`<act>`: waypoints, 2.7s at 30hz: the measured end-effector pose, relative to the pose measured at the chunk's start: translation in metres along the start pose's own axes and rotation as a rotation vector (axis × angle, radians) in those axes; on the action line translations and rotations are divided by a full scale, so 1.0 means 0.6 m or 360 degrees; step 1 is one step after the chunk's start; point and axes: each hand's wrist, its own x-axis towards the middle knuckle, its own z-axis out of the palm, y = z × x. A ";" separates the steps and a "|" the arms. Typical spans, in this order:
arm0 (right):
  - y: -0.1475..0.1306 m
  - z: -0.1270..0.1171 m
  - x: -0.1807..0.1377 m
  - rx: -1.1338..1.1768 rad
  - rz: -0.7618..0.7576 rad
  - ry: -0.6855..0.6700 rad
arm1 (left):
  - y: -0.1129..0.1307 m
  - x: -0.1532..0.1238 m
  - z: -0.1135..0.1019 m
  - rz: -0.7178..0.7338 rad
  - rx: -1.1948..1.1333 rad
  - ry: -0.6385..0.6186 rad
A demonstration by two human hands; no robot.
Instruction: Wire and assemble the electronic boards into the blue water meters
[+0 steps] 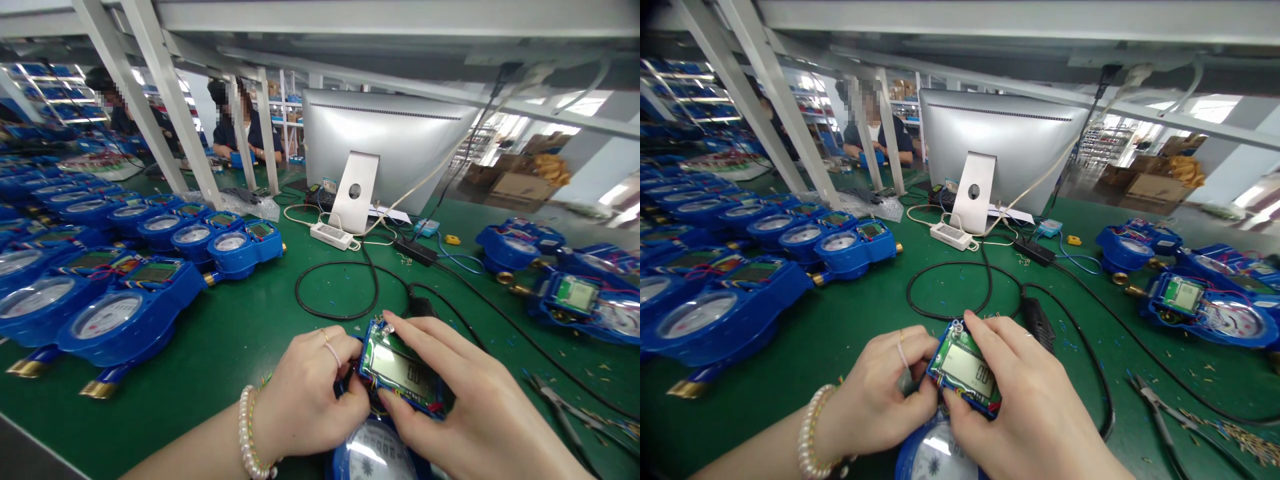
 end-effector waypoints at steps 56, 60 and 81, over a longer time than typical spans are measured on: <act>0.003 -0.008 -0.004 -0.0041 0.0005 -0.0072 | 0.013 0.004 -0.002 -0.0094 0.0066 -0.0038; 0.015 -0.001 -0.006 -0.0147 -0.0034 -0.0049 | 0.012 0.001 0.002 -0.0130 0.0052 -0.0015; 0.029 -0.005 0.004 -0.0117 -0.0121 -0.0002 | -0.001 0.001 -0.014 -0.0245 -0.0364 -0.0195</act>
